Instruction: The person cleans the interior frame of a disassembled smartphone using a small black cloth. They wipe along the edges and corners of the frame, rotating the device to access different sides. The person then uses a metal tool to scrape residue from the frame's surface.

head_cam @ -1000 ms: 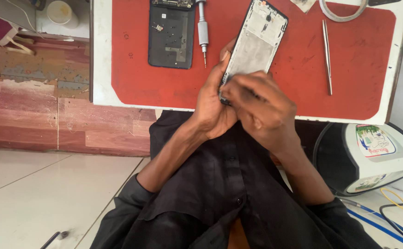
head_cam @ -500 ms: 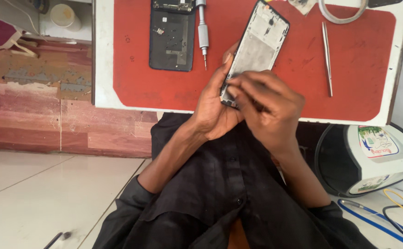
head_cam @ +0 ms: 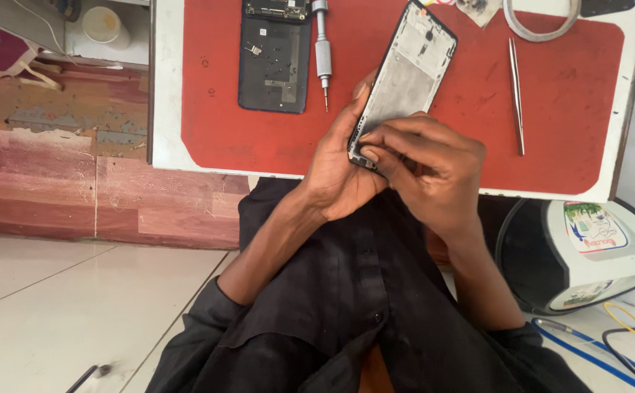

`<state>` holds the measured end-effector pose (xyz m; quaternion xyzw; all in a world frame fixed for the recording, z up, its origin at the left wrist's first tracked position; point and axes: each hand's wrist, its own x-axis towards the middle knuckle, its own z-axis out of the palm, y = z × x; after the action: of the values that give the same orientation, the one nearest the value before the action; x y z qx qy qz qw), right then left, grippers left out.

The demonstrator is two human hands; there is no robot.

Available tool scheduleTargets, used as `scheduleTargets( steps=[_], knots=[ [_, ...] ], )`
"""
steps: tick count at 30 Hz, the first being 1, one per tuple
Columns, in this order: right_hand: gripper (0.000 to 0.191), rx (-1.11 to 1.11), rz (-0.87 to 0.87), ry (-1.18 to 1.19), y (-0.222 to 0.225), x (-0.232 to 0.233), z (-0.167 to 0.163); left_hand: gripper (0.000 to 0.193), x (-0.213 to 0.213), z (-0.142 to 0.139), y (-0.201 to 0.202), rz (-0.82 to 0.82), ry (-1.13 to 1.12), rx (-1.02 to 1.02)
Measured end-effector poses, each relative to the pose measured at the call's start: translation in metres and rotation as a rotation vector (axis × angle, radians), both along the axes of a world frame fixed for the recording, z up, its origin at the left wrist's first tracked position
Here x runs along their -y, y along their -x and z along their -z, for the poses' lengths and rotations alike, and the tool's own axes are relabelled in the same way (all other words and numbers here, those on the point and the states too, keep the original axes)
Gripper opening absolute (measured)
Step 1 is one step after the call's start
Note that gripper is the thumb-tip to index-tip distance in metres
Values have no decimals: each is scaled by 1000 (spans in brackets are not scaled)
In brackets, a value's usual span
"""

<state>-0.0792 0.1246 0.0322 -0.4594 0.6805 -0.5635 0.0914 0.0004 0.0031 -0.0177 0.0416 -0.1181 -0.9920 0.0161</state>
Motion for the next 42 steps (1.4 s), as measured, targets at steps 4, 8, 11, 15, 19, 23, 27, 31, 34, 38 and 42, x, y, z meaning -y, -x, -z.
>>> scheduleTargets(
  steps=[4, 8, 11, 15, 19, 23, 27, 31, 34, 38, 42],
  knots=[
    [14, -24, 28, -13, -8, 0, -1, 58, 0, -2, -2, 3, 84, 66],
    [15, -146, 33, -17, -12, 3, -1, 57, 0, -3, -3, 6, 29, 98],
    [15, -205, 11, -37, -11, 4, -1, 57, 0, 0, -4, -21, 32, 59],
    [15, -219, -76, -83, -2, 2, -2, 52, 1, 7, -5, -38, 64, 23],
    [14, 30, -138, 31, 5, 2, -1, 57, 5, 12, -5, 75, -9, 31],
    [15, 112, -67, 23, -3, 0, 0, 51, 6, 12, -6, 96, -140, -138],
    [15, 15, -8, 3, -9, 2, -1, 53, 6, 9, -6, 98, -83, 63],
    [15, -138, 32, -26, -14, 5, -5, 54, 5, 3, -7, 74, -41, 58],
    [16, -213, 34, -64, -14, 4, -7, 47, 2, -2, -5, 42, -90, -44],
    [19, -271, -25, -101, -9, 0, -7, 43, 2, -9, -4, 6, -108, -118],
    [22, -259, -64, -102, -3, -3, -4, 44, 1, -11, -3, -6, -106, 540]
  ],
)
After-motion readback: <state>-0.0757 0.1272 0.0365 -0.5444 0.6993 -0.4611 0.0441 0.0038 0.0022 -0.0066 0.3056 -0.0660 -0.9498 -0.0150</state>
